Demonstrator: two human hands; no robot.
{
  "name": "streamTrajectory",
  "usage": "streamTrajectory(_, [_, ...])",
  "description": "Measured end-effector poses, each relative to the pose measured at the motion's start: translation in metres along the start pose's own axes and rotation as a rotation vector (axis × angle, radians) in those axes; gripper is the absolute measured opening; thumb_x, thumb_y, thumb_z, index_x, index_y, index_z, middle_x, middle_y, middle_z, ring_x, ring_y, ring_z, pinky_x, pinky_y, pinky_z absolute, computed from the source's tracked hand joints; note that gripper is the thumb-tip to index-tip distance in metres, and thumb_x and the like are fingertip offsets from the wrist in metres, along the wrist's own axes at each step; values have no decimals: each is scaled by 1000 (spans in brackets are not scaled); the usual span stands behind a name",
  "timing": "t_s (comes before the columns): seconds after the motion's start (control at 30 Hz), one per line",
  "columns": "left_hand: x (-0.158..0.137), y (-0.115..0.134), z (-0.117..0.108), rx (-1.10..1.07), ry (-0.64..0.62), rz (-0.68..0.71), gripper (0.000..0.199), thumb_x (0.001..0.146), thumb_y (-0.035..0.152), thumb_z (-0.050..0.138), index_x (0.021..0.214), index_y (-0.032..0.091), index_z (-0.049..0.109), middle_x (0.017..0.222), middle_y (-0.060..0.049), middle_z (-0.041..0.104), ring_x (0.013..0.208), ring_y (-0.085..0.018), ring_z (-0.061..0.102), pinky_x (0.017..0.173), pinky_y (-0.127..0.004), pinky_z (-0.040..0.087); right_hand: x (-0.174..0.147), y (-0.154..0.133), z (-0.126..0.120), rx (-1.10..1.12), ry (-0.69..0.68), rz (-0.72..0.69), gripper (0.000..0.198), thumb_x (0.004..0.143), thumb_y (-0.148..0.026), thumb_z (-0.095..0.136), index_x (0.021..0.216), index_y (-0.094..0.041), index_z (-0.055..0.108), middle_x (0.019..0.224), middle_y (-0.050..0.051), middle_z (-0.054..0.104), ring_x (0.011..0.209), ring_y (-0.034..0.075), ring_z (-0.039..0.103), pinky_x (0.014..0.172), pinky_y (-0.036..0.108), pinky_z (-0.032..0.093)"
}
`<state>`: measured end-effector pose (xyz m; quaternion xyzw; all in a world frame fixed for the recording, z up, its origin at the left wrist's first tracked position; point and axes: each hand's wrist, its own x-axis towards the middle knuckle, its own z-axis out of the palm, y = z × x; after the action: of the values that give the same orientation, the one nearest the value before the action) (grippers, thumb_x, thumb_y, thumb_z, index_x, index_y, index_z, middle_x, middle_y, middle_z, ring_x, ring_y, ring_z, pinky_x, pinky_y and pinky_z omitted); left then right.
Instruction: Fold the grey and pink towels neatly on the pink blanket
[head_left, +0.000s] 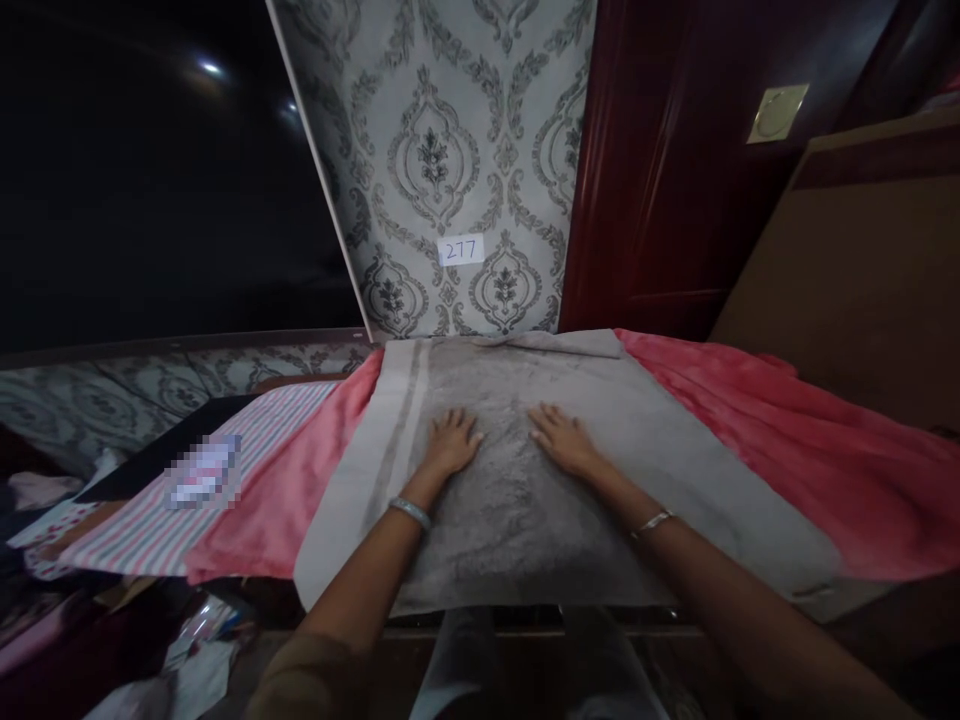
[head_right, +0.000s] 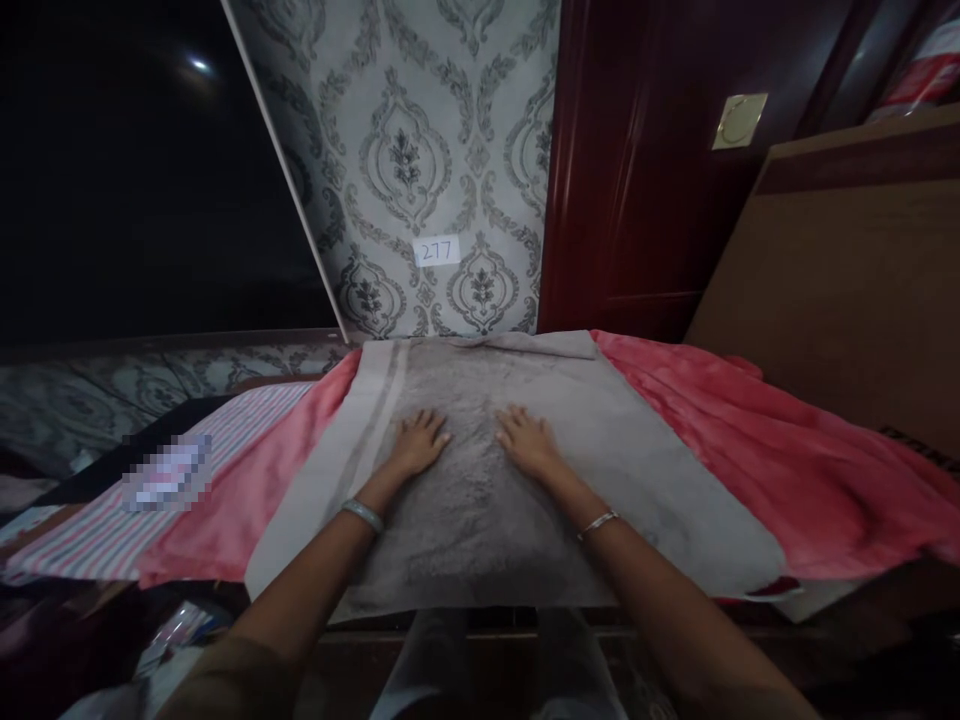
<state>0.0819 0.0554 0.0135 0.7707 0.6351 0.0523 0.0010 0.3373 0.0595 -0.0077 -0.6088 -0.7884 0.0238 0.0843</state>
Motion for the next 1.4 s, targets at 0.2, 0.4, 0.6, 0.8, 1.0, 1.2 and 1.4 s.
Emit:
streamTrajectory(0.2, [-12,13,14,12,72,76,57,102,46,29,153,24,40,162,-8,36,150,-30,28,121,-58,22,-9,-24,18,-23,46,-42,57,101,-40,27,156,-25,36,164,8,29,150,29,26,118,55,24])
streamTrajectory(0.4, [-17,14,13,-7,105,42,58,102,48,30,151,21,43,160,-11,39,149,-30,31,121,-56,23,-12,-8,22,-29,70,101,57,101,-40,27,153,-21,42,161,10,34,148,29,29,118,53,25])
streamTrajectory(0.6, [-13,4,10,-6,47,-33,65,100,57,30,153,20,41,162,-14,34,151,-29,27,122,-53,22,-16,30,25,-67,50,176,59,101,-41,25,154,-22,40,162,8,33,148,27,31,119,53,26])
streamTrajectory(0.8, [-10,-53,-6,42,-13,-203,63,100,54,27,154,24,39,163,-11,31,151,-32,25,120,-60,20,-43,95,23,-83,70,299,64,99,-47,22,155,-21,37,163,9,31,150,29,27,119,57,24])
streamTrajectory(1.0, [-24,-114,-14,66,-1,-457,65,100,49,20,156,20,35,165,-13,27,151,-34,24,118,-65,20,-60,143,20,-63,86,403,67,97,-50,22,155,-20,37,163,11,31,149,30,29,117,57,29])
streamTrajectory(1.2, [-10,-112,-21,54,22,-460,59,100,42,25,154,21,37,165,-12,26,152,-31,22,119,-65,19,-24,102,5,-4,93,377,62,97,-45,28,153,-19,42,158,17,38,145,35,34,107,63,39])
streamTrajectory(1.4, [24,-100,-24,-6,14,-314,60,100,42,25,157,24,33,166,-8,21,154,-30,17,119,-63,21,29,-36,-19,48,74,-19,57,100,-37,33,154,-22,39,161,13,33,148,30,31,113,50,36])
